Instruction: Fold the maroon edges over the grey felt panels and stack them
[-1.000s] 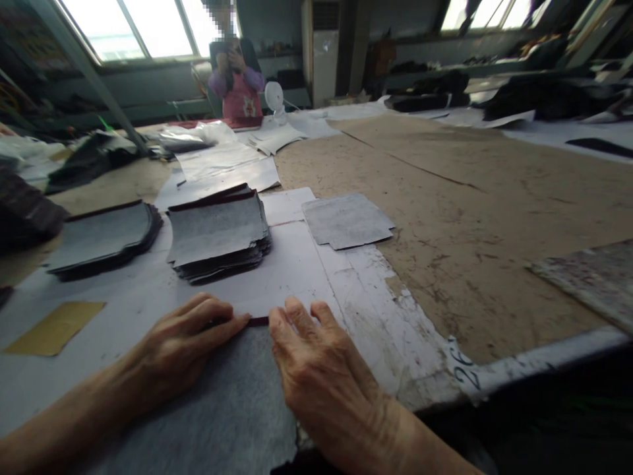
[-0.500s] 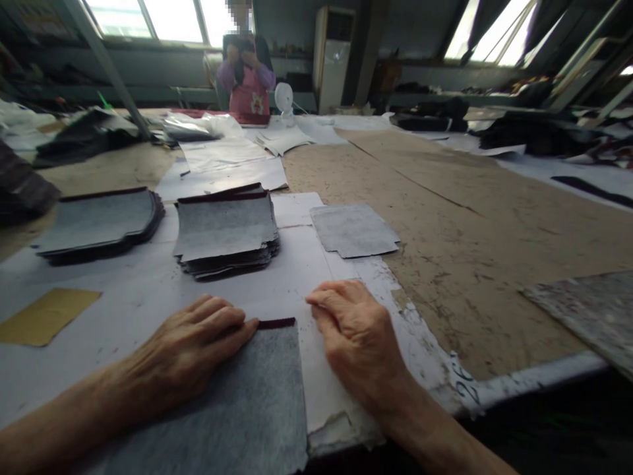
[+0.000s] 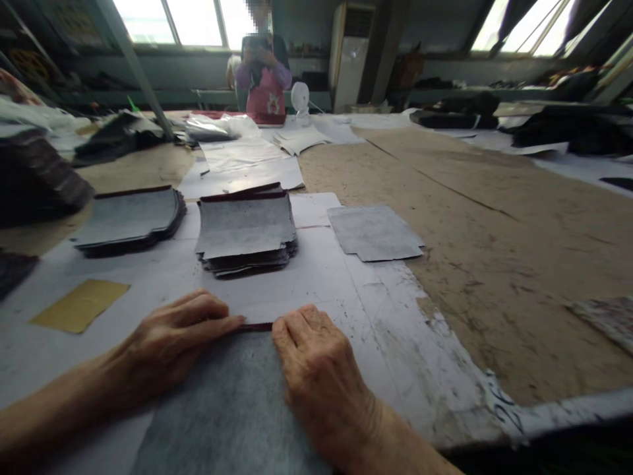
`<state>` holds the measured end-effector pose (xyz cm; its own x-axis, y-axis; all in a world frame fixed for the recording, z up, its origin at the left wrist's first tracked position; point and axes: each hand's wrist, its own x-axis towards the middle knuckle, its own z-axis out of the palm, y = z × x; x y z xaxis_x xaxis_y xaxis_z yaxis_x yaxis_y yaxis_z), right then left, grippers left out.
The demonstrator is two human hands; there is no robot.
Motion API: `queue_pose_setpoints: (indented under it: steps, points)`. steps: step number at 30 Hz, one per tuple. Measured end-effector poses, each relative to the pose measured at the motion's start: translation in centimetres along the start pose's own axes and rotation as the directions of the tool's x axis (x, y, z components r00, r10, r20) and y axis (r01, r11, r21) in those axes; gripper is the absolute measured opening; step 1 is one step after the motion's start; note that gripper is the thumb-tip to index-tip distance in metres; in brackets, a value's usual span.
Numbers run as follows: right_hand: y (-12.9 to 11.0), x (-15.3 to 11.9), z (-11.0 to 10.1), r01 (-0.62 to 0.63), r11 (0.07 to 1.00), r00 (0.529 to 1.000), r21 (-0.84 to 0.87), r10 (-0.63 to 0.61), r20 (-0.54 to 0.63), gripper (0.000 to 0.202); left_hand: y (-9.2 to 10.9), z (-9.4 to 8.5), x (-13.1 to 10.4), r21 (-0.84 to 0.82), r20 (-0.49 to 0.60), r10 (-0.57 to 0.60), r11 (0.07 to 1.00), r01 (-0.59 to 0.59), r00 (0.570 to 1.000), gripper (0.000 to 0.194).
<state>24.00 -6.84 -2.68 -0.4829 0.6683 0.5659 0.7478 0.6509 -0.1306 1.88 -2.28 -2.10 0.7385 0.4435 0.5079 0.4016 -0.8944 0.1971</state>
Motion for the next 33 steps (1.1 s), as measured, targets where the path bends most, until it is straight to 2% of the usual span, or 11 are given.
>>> queue_pose_setpoints:
  steps: [3, 5, 8, 11, 14, 16, 19, 24, 31, 33]
  points:
    - [0.2, 0.2, 0.0, 0.039, 0.999, 0.999, -0.005, -0.039, 0.011, 0.036, 0.1, 0.1, 0.0, -0.004, 0.015, 0.019, 1.0, -0.019, 1.0, 0.034]
    - [0.1, 0.4, -0.2, 0.099, 0.995, 0.993, -0.034, -0.096, 0.061, 0.032, 0.3, 0.2, 0.1, 0.027, 0.036, 0.052, 0.998, -0.053, 0.998, 0.034]
    - [-0.5, 1.1, -0.7, 0.205, 0.964, 0.974, -0.169, -0.183, 0.136, 0.03, 0.6, 0.2, 0.2, 0.102, 0.044, 0.104, 0.989, -0.108, 0.994, 0.029]
    - [-1.7, 1.9, -0.7, 0.186, 0.947, 0.981, -0.263, -0.166, 0.096, 0.03, 0.9, 0.1, 0.4, 0.121, 0.037, 0.12, 0.985, -0.124, 0.992, 0.024]
    - [-2.5, 2.4, 0.4, 0.073, 0.991, 0.996, -0.115, -0.068, 0.054, 0.03, 1.0, 0.1, 0.6, 0.08, 0.061, 0.107, 0.991, -0.112, 0.992, 0.025]
    - [-2.7, 2.4, 1.2, 0.048, 0.998, 0.998, -0.046, -0.046, 0.048, 0.031, 0.9, 0.1, 0.5, 0.064, 0.068, 0.091, 0.993, -0.096, 0.993, 0.026]
    - [-2.6, 2.2, 1.8, 0.075, 0.997, 0.997, -0.027, -0.074, 0.021, 0.031, 0.5, -0.1, 0.0, 0.044, 0.027, 0.071, 0.996, -0.072, 0.997, 0.025]
    - [-2.3, 2.1, 1.6, 0.095, 0.995, 0.995, -0.029, -0.094, 0.041, 0.032, -0.5, -1.4, -1.3, -0.076, -0.01, -0.029, 0.997, 0.028, 1.0, 0.033]
    - [-2.1, 2.1, 1.6, 0.151, 0.986, 0.988, -0.063, -0.15, 0.021, 0.035, -0.4, -1.9, -2.1, -0.016, -0.015, 0.003, 1.0, -0.003, 1.0, 0.032]
    - [-2.2, 2.3, 1.4, 0.189, 0.979, 0.981, -0.079, -0.185, 0.057, 0.034, -0.2, -1.8, -2.1, -0.008, -0.013, 0.0, 1.0, 0.0, 1.0, 0.03]
